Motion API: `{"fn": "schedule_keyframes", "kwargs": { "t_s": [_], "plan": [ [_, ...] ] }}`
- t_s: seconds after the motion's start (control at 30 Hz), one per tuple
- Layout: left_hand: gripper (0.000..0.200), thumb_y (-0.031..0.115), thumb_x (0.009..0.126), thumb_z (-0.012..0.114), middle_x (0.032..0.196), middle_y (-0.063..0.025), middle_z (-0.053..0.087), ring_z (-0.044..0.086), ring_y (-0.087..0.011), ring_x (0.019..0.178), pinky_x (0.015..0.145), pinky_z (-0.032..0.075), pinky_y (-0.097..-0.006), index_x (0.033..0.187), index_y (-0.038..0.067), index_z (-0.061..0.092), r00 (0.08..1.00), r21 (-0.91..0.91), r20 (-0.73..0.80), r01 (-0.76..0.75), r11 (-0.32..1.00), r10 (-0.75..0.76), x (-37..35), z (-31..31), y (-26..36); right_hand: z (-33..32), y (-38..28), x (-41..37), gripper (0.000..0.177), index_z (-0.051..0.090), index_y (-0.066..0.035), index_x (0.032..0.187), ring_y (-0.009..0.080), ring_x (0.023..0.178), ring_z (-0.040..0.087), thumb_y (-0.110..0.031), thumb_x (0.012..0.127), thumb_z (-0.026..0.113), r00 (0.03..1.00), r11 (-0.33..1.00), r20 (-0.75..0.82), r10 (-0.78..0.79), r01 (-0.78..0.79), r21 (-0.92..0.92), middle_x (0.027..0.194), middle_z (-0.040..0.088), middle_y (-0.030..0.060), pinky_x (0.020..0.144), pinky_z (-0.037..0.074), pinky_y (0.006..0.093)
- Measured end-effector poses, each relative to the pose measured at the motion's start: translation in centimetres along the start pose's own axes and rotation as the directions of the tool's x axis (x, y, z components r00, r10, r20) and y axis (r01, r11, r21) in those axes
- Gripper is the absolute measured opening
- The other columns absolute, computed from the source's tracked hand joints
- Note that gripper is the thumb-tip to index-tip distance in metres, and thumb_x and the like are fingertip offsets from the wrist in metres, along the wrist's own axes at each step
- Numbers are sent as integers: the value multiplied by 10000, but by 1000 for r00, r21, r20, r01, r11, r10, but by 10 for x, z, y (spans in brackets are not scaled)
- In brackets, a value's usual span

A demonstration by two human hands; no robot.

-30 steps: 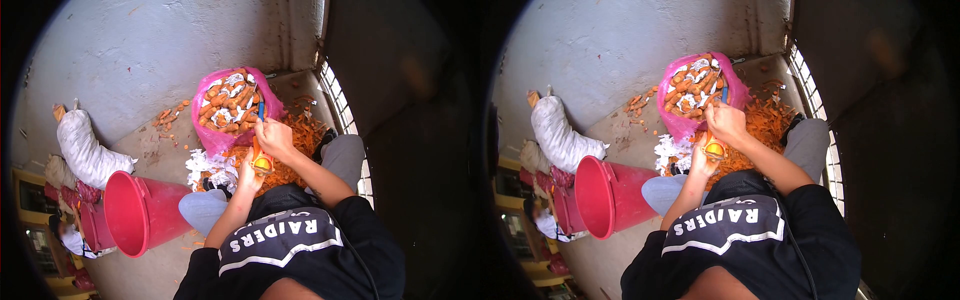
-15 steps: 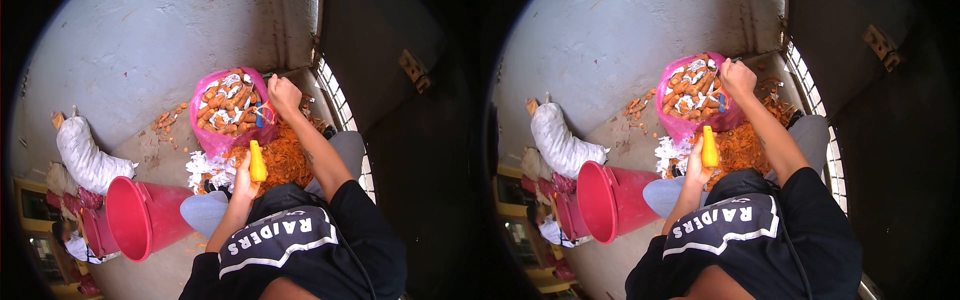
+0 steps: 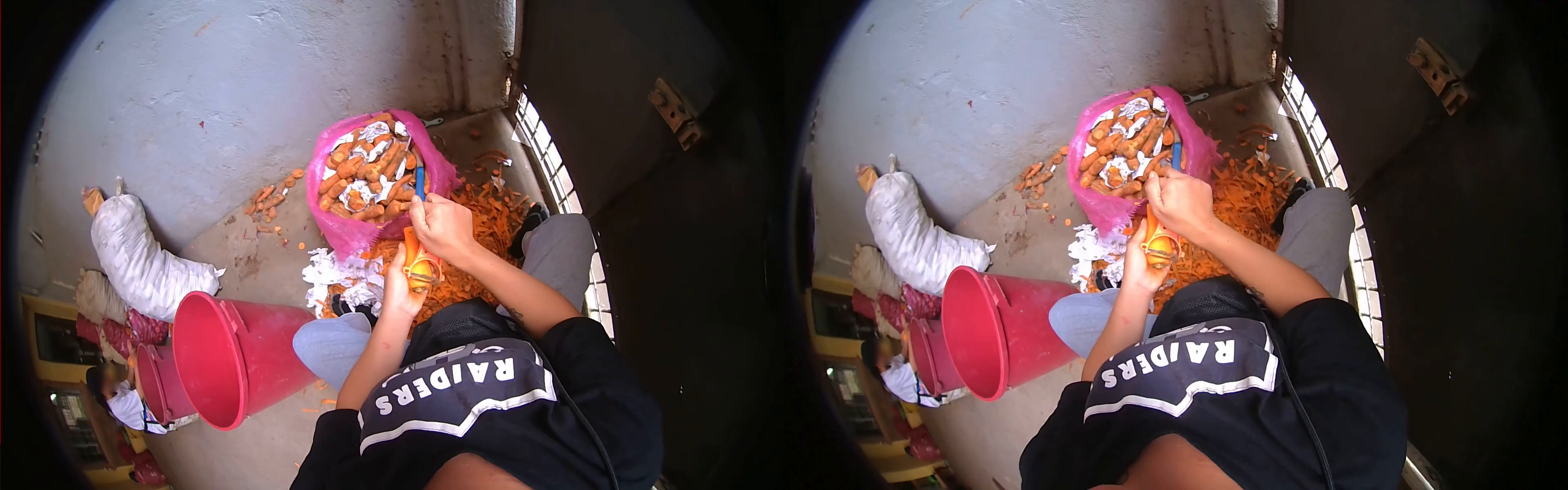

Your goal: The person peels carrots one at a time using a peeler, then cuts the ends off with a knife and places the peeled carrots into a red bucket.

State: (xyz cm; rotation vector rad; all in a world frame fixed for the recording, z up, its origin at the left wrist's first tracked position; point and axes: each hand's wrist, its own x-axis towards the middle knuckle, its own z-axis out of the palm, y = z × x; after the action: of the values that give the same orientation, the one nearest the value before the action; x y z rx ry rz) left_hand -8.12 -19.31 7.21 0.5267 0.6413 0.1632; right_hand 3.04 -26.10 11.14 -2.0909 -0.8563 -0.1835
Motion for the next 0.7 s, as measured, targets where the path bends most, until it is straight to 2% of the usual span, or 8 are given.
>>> {"fn": "schedule_keyframes", "kwargs": {
  "t_s": [0.1, 0.23, 0.27, 0.3, 0.37, 0.5, 0.57, 0.7],
  "plan": [
    [348, 382, 977, 419, 872, -60, 632, 630, -189, 720, 573, 521, -329, 1110, 91, 556, 999, 40, -17, -31, 999, 31, 0, 0, -1, 2, 2, 5, 446, 602, -66, 620, 360, 584, 582, -321, 937, 422, 1000, 1000, 9, 26, -26, -9, 627, 572, 142, 539, 458, 463],
    [394, 376, 977, 424, 817, -66, 608, 604, -178, 648, 561, 519, -310, 1172, 53, 536, 990, 137, 131, 39, 990, -57, -14, -9, -1, 9, 30, 52, 489, 590, -11, 601, 405, 616, 615, -357, 915, 443, 958, 967, -157, 242, -250, -39, 616, 597, 227, 587, 490, 488],
    [411, 377, 976, 425, 804, -68, 602, 596, -174, 630, 557, 518, -305, 1194, 43, 528, 981, 146, 172, 67, 987, -92, -20, -6, -2, 8, 44, 69, 495, 607, -3, 613, 406, 636, 623, -354, 915, 432, 945, 966, -264, 192, -229, -118, 628, 605, 230, 605, 495, 493],
    [427, 378, 975, 426, 799, -69, 598, 592, -171, 629, 560, 517, -303, 1212, 36, 519, 974, 125, 191, 95, 988, -118, -25, -3, -2, 15, 67, 88, 494, 629, 3, 617, 394, 607, 632, -344, 904, 426, 912, 933, -318, 260, -322, -159, 645, 616, 241, 583, 507, 484],
    [459, 381, 974, 427, 789, -71, 591, 584, -163, 629, 564, 516, -300, 1249, 21, 500, 959, 83, 231, 146, 986, -161, -31, 4, 1, 1, 75, 102, 506, 646, -8, 647, 404, 660, 633, -351, 914, 387, 892, 910, -343, 295, -372, -185, 728, 645, 213, 639, 501, 501],
    [481, 386, 966, 435, 825, -82, 604, 591, -173, 676, 604, 515, -303, 1263, 13, 493, 969, -65, 202, 159, 985, -143, -17, 0, 8, -13, 36, 78, 535, 635, -5, 653, 414, 700, 620, -375, 932, 369, 933, 950, -210, 293, -308, -44, 723, 629, 218, 680, 484, 495],
    [432, 385, 964, 439, 867, -86, 616, 595, -182, 701, 612, 511, -325, 1222, 50, 524, 965, -110, 224, 164, 980, -136, -9, -4, 9, -20, 18, 54, 522, 627, -16, 658, 406, 703, 611, -386, 933, 382, 950, 951, -65, 306, -309, -31, 754, 632, 193, 671, 473, 495],
    [353, 391, 961, 442, 929, -64, 635, 614, -200, 794, 639, 518, -392, 1137, 113, 570, 986, -114, 134, 119, 986, -103, 6, -15, 2, -12, 6, 10, 476, 541, -24, 620, 381, 613, 559, -340, 949, 406, 991, 985, -5, 131, -130, 110, 650, 547, 160, 582, 411, 479]
  ]
}}
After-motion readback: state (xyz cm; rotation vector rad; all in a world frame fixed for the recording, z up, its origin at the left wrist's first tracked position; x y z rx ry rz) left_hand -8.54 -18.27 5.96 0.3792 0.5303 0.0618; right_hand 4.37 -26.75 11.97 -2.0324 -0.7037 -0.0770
